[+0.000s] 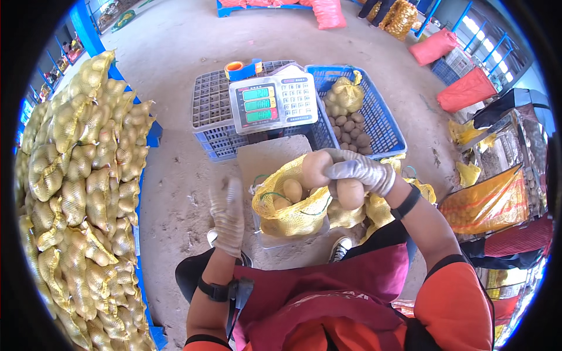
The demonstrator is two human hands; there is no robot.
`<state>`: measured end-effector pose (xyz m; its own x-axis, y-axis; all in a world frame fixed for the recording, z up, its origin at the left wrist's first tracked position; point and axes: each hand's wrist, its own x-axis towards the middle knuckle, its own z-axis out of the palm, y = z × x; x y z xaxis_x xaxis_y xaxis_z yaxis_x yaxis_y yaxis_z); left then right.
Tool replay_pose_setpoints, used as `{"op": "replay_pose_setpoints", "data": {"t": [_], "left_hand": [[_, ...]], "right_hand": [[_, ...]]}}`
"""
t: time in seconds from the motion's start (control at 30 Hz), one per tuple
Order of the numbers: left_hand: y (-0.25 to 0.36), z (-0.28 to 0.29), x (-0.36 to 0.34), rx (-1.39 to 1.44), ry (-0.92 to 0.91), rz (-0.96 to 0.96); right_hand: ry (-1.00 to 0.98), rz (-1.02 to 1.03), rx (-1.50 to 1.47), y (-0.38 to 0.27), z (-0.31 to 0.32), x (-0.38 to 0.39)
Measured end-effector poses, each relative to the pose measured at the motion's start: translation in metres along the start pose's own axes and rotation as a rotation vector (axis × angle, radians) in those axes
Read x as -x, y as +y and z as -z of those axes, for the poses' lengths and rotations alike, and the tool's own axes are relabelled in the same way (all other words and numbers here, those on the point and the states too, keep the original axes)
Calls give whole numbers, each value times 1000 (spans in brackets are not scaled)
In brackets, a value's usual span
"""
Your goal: The recorder sorts potatoes, weighs them on a digital scale, and places them into yellow mesh bags within a warehouse setting.
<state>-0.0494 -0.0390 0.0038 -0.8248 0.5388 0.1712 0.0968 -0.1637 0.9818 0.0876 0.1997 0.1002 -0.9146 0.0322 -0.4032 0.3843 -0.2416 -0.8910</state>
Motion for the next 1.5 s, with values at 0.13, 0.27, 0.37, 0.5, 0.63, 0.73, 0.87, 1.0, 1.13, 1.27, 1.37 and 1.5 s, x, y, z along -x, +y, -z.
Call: {"op": "replay_pose_setpoints", "data": {"t": [0.13, 0.27, 0.37, 0.5, 0.63, 0.73, 0.87, 1.0, 1.13, 1.27, 1.37, 1.5], "left_hand": [[2, 11, -3, 87, 145, 154], [1, 8, -1, 89, 150, 216], [-3, 13, 1, 65, 75, 173], [2, 10, -2, 42, -1, 173], [-1, -5, 8, -205, -287, 242], [1, -16, 7, 171, -223, 517], [-15, -4, 9, 249, -203, 578], [14, -5, 10, 218, -307, 667], [9, -5, 13, 205, -419, 740], [15, -11, 11, 286, -345, 667], [14, -13, 11, 252, -287, 639], [13, -10, 12, 304, -240, 677]], "right_hand": [[20, 56, 13, -6, 1, 10], [1, 65, 24, -16, -2, 15], [-4, 75, 41, -14, 1, 11], [62, 47, 192, -13, 1, 5], [28, 58, 803, 2, -8, -45], [-17, -255, 969, 28, -16, -72], [-307, -342, 1508, 31, -7, -54], [-586, -308, 1564, 33, 6, -30], [-788, -411, 1968, 21, -12, -45], [-750, -351, 2056, 38, -1, -74], [-283, -711, 1322, 64, 24, -107], [-467, -576, 1490, 71, 26, -107]]}}
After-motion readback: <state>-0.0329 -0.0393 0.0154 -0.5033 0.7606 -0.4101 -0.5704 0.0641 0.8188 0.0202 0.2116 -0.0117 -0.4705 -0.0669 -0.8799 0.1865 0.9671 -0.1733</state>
